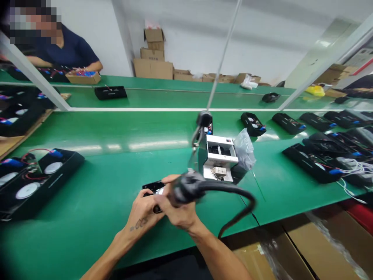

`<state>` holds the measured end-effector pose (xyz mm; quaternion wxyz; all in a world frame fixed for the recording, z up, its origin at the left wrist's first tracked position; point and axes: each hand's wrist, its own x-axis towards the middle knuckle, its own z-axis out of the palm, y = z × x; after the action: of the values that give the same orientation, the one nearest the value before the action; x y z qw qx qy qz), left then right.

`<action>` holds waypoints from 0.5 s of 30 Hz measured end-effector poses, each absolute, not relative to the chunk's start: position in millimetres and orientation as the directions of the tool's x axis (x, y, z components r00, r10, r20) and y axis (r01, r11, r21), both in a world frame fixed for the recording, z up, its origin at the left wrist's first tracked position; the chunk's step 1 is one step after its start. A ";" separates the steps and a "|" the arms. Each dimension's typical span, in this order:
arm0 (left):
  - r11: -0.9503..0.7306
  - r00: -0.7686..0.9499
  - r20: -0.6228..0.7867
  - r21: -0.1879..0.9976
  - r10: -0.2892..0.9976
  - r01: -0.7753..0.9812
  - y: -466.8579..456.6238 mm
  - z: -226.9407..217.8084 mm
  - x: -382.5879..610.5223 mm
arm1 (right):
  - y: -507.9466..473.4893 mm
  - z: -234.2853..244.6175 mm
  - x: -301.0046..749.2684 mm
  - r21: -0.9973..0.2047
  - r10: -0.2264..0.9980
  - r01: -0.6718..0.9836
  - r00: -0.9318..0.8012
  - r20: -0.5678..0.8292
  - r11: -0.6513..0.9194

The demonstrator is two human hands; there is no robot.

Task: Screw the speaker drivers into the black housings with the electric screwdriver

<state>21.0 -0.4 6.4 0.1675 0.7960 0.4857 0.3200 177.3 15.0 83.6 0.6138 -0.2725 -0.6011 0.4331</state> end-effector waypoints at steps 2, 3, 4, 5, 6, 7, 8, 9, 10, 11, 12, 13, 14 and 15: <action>-0.420 0.283 0.314 0.596 0.906 0.685 11.2 6.8 12.4 | 13.5 87.8 200.1 -0.809 0.869 -0.339 0.059 0.491 0.480; -0.375 0.235 0.299 0.611 0.925 0.697 22.3 7.9 6.9 | 11.8 89.6 214.8 -0.787 0.861 -0.353 0.164 0.481 0.507; -0.321 0.174 0.285 0.627 0.943 0.710 37.8 9.8 1.1 | 9.7 90.3 230.9 -0.789 0.851 -0.325 0.267 0.452 0.521; -0.263 0.104 0.275 0.642 0.956 0.720 57.6 12.7 -4.3 | 7.6 89.2 247.4 -0.818 0.845 -0.272 0.341 0.411 0.508; -0.208 0.031 0.271 0.656 0.962 0.726 81.1 16.6 -8.9 | 5.8 85.9 263.3 -0.862 0.843 -0.197 0.393 0.368 0.468; -0.167 -0.032 0.276 0.664 0.961 0.729 107.3 21.5 -12.2 | 4.7 80.2 278.0 -0.917 0.847 -0.103 0.434 0.307 0.385; -0.146 -0.073 0.290 0.666 0.954 0.731 134.6 27.0 -13.9 | 4.3 72.4 290.9 -0.960 0.848 0.011 0.465 0.252 0.279; -0.131 -0.107 0.303 0.669 0.947 0.731 161.1 32.8 -14.0 | 4.8 62.5 301.6 -0.973 0.836 0.146 0.499 0.229 0.179; -0.119 -0.142 0.319 0.673 0.937 0.730 185.0 38.2 -12.5 | 6.0 51.1 310.2 -0.962 0.825 0.257 0.523 0.216 0.089; -0.119 -0.161 0.339 0.673 0.927 0.730 204.4 42.9 -9.9 | 7.6 38.6 316.9 -0.948 0.820 0.318 0.536 0.201 0.025; -0.128 -0.167 0.359 0.669 0.918 0.732 218.2 46.3 -6.9 | 9.6 25.2 322.0 -0.940 0.813 0.340 0.552 0.187 -0.014; -0.144 -0.163 0.381 0.660 0.910 0.737 225.6 48.1 -4.2 | 11.5 11.3 326.0 -0.941 0.802 0.337 0.571 0.175 -0.034; -0.163 -0.152 0.403 0.647 0.902 0.745 226.6 48.3 -3.1 | 13.3 -2.5 329.3 -0.942 0.778 0.333 0.600 0.185 -0.033; -0.182 -0.139 0.425 0.629 0.894 0.756 221.6 46.9 -4.3 | 14.9 -16.1 332.2 -0.942 0.752 0.335 0.621 0.224 0.003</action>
<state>-4.3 221.6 46.9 0.0846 0.6506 0.6340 0.4095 332.2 14.9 -16.1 0.5861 -0.6832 -0.3977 0.1776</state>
